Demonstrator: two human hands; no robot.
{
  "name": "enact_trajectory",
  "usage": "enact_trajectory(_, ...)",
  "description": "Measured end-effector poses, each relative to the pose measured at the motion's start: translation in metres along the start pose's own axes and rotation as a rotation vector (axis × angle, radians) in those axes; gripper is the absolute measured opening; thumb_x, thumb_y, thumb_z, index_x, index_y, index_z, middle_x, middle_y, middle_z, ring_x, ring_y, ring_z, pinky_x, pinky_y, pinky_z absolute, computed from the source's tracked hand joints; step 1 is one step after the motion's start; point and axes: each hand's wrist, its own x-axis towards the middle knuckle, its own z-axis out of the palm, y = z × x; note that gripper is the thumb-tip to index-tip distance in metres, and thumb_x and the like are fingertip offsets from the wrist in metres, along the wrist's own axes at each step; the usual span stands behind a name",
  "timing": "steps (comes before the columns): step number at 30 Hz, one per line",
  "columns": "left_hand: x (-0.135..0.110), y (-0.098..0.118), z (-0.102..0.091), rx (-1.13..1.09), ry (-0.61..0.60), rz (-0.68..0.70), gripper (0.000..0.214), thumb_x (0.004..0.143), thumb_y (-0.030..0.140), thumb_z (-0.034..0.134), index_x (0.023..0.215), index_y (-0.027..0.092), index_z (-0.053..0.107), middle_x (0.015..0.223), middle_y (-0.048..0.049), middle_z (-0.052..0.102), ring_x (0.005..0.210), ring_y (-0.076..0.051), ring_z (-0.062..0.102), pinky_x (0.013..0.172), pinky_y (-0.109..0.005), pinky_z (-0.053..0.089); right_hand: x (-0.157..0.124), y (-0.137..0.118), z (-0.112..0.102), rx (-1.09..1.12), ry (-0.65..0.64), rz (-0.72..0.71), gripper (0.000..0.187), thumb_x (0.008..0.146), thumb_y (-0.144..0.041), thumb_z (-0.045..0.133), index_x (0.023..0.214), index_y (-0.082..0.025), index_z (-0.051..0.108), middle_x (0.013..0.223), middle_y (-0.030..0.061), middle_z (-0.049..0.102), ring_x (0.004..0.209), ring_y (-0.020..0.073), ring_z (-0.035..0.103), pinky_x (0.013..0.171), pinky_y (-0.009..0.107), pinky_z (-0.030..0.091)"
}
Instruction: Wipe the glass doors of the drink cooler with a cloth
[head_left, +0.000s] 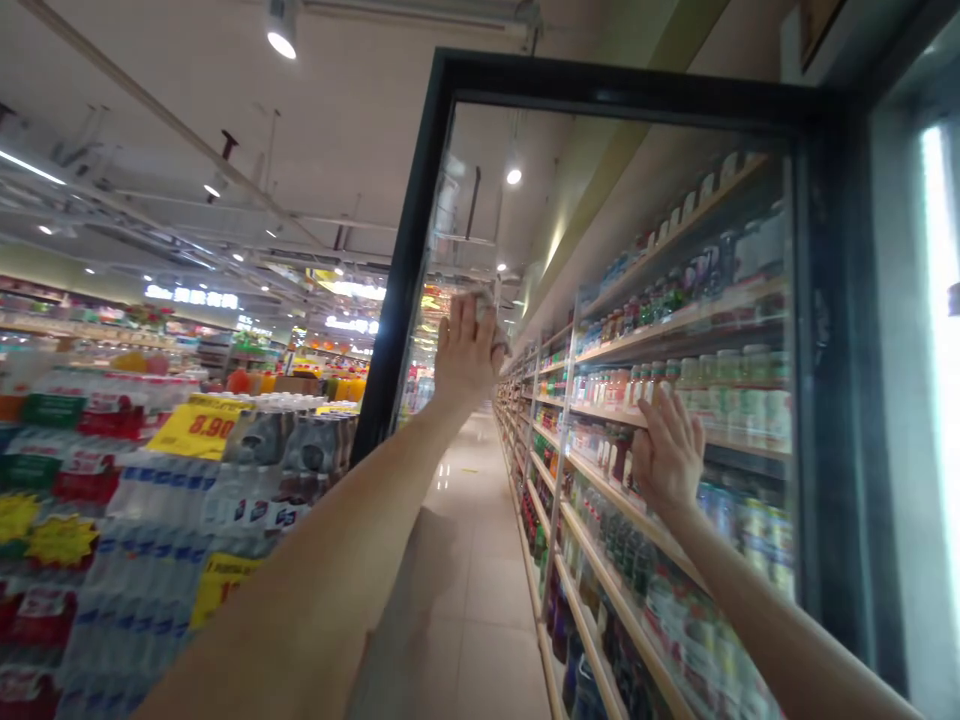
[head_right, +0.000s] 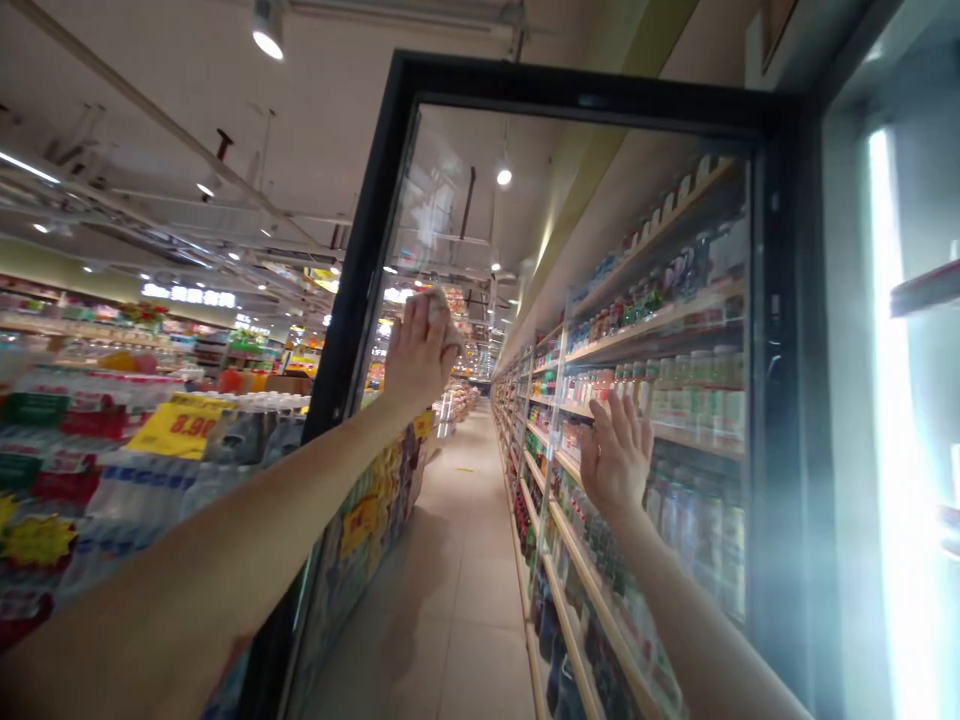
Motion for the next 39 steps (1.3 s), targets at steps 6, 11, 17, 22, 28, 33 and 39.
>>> enact_trajectory(6, -0.007, 0.037, 0.01, -0.09, -0.17, 0.642, 0.05, 0.09, 0.043, 0.038, 0.136, 0.023, 0.04, 0.15, -0.007, 0.032, 0.142, -0.023, 0.02, 0.115, -0.045, 0.022, 0.0, 0.0, 0.001, 0.004, 0.005, -0.005, 0.041, 0.089, -0.027, 0.041, 0.128, -0.021, 0.053, 0.139, 0.0114, 0.049, 0.134, 0.0254, 0.038, 0.108, 0.047, 0.028)
enact_trajectory(11, 0.012, 0.023, 0.011, -0.032, 0.018, -0.02, 0.052, 0.09, 0.038, 0.038, 0.137, 0.017, 0.038, 0.152, -0.0133, 0.025, 0.142, -0.03, 0.016, 0.112, -0.055, 0.02, 0.001, 0.0, 0.0, 0.002, -0.003, 0.0, 0.04, 0.089, -0.027, 0.04, 0.127, -0.021, 0.053, 0.139, 0.0103, 0.049, 0.134, 0.0249, 0.038, 0.108, 0.046, 0.027)
enact_trajectory(17, 0.007, 0.027, 0.014, -0.078, -0.163, 0.493, 0.053, 0.09, 0.044, 0.039, 0.138, 0.023, 0.036, 0.152, -0.0073, 0.028, 0.142, -0.024, 0.019, 0.115, -0.047, 0.02, 0.0, 0.0, 0.0, 0.004, -0.005, 0.001, 0.04, 0.089, -0.027, 0.04, 0.127, -0.021, 0.054, 0.139, 0.0107, 0.049, 0.134, 0.0249, 0.038, 0.108, 0.046, 0.028)
enact_trajectory(22, 0.009, 0.006, 0.006, -0.022, 0.032, -0.149, 0.054, 0.089, 0.039, 0.039, 0.137, 0.014, 0.037, 0.153, -0.0155, 0.023, 0.142, -0.032, 0.014, 0.113, -0.054, 0.019, 0.0, -0.001, 0.0, 0.011, -0.005, 0.012, 0.04, 0.089, -0.027, 0.04, 0.126, -0.021, 0.054, 0.138, 0.0105, 0.05, 0.134, 0.0244, 0.038, 0.109, 0.046, 0.027)
enact_trajectory(28, -0.006, 0.002, 0.004, -0.068, -0.116, 0.303, 0.05, 0.088, 0.042, 0.043, 0.134, 0.022, 0.042, 0.151, -0.01, 0.03, 0.142, -0.028, 0.02, 0.114, -0.05, 0.021, 0.0, 0.0, 0.0, 0.012, -0.005, 0.002, 0.04, 0.089, -0.027, 0.041, 0.126, -0.021, 0.054, 0.138, 0.0108, 0.05, 0.134, 0.0245, 0.037, 0.109, 0.046, 0.027)
enact_trajectory(33, -0.012, -0.026, -0.002, -0.016, 0.066, -0.185, 0.055, 0.088, 0.038, 0.041, 0.137, 0.014, 0.037, 0.152, -0.0172, 0.023, 0.142, -0.032, 0.015, 0.111, -0.055, 0.022, -0.001, 0.0, 0.0, 0.008, -0.005, 0.005, 0.039, 0.089, -0.029, 0.04, 0.125, -0.02, 0.055, 0.138, 0.0109, 0.05, 0.134, 0.0247, 0.038, 0.109, 0.045, 0.027)
enact_trajectory(39, -0.043, -0.036, -0.009, -0.042, -0.068, 0.131, 0.05, 0.087, 0.039, 0.044, 0.134, 0.02, 0.041, 0.151, -0.0133, 0.03, 0.141, -0.028, 0.021, 0.111, -0.05, 0.027, -0.001, 0.0, 0.001, 0.016, 0.016, -0.011, 0.039, 0.089, -0.027, 0.041, 0.125, -0.02, 0.055, 0.138, 0.0118, 0.049, 0.134, 0.0248, 0.038, 0.109, 0.046, 0.027)
